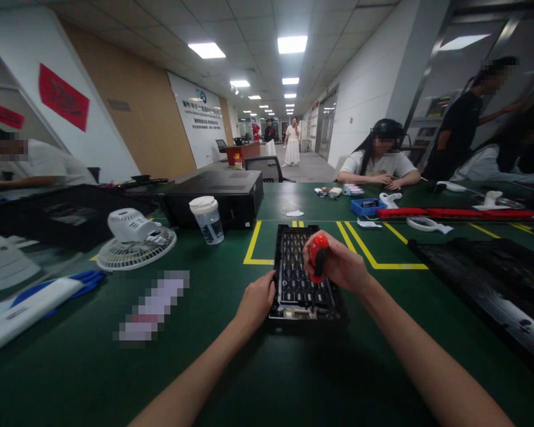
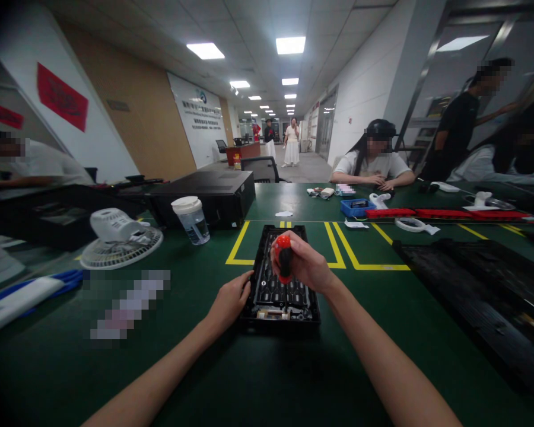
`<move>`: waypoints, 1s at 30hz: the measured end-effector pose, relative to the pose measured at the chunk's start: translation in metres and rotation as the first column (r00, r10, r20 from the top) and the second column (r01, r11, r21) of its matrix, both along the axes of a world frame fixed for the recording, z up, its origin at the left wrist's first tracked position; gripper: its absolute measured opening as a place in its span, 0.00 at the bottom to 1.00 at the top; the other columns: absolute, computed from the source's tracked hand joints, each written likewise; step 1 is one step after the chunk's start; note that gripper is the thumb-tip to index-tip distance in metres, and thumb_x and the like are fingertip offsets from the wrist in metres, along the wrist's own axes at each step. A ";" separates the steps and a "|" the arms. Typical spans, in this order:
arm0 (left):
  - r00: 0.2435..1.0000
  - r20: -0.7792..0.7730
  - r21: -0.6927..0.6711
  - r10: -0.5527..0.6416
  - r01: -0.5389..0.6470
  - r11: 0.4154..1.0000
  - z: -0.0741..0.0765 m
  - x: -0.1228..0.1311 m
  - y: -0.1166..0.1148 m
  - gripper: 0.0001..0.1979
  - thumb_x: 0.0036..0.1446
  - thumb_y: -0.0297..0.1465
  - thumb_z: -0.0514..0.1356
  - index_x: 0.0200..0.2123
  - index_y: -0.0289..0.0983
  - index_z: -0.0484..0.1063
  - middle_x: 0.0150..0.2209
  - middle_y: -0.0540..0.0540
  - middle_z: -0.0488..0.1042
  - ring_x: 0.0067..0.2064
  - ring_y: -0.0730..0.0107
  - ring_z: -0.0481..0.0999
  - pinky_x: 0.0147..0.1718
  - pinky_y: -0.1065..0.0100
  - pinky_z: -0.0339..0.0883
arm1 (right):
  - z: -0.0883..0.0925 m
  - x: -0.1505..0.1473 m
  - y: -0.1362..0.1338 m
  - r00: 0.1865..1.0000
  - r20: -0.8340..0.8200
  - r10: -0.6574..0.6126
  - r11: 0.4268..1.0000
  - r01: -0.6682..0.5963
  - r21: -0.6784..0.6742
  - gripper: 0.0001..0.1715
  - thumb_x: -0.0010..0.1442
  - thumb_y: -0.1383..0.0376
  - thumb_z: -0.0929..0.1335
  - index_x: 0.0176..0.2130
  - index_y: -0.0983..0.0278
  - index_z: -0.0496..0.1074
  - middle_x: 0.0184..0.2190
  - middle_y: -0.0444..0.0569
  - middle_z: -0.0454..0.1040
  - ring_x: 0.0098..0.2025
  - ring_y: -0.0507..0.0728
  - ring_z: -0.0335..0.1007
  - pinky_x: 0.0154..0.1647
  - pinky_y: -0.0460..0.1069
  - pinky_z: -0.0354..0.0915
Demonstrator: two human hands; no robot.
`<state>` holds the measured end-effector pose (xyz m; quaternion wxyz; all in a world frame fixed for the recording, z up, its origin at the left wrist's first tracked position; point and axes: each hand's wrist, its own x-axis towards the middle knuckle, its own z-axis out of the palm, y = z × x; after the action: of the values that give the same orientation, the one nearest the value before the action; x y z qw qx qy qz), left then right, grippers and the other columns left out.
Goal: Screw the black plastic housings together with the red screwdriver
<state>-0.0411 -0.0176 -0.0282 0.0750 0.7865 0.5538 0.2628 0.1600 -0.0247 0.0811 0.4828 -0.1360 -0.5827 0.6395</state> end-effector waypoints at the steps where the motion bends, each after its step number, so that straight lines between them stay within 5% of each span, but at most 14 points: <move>1: 1.000 0.000 -0.002 -0.001 0.001 1.000 0.000 0.000 0.000 0.19 0.60 0.30 0.44 0.52 0.36 0.63 0.48 0.44 0.70 0.47 0.68 0.71 0.49 0.67 0.62 | 0.001 0.000 0.000 1.000 0.001 0.002 1.000 -0.002 -0.001 0.12 0.56 0.58 0.58 0.35 0.64 0.61 0.28 0.47 0.65 0.25 0.54 0.64 0.28 0.51 0.60; 30: 1.000 0.008 -0.008 -0.001 0.001 1.000 0.002 0.001 -0.001 0.19 0.60 0.30 0.44 0.52 0.36 0.62 0.48 0.44 0.70 0.47 0.68 0.71 0.48 0.67 0.62 | 0.006 0.021 0.004 0.986 0.167 0.016 0.993 -0.035 0.113 0.12 0.56 0.61 0.65 0.37 0.65 0.59 0.39 0.55 0.71 0.33 0.55 0.72 0.32 0.51 0.66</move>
<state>-0.0400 -0.0188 -0.0258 0.0805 0.7853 0.5544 0.2636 0.1809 -0.0207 0.0872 0.4314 -0.1530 -0.6586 0.5973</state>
